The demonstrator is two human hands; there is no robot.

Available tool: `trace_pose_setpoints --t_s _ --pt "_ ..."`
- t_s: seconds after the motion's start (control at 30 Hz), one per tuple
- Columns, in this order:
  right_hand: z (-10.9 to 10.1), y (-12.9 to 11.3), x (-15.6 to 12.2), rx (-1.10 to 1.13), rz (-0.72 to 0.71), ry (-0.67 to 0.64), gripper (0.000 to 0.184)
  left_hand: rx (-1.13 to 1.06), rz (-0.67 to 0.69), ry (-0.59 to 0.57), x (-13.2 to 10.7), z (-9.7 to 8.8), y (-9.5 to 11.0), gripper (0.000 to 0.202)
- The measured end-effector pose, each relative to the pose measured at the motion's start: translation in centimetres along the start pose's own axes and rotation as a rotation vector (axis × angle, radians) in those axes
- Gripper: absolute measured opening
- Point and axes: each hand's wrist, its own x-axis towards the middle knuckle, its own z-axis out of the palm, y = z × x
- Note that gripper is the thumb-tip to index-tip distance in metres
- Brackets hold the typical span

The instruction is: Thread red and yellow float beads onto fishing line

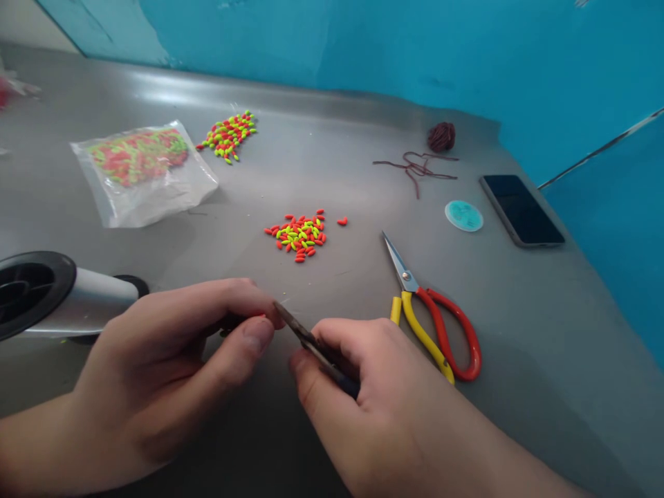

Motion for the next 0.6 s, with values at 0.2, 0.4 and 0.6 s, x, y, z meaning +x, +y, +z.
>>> trace_pose_setpoints --t_s 0.2,0.4,0.6 --pt "-0.21 0.01 0.45 0.003 -0.004 0.028 0.041 -0.039 -0.121 -0.05 0.01 0.59 -0.5 0.015" --pt "-0.25 0.68 0.59 -0.007 -0.006 0.022 0.042 -0.032 -0.104 -0.05 -0.12 0.34 -0.62 0.009" --pt "-0.11 0.17 0.67 -0.048 -0.061 0.084 0.039 0.001 -0.042 -0.066 -0.01 0.05 -0.59 0.016"
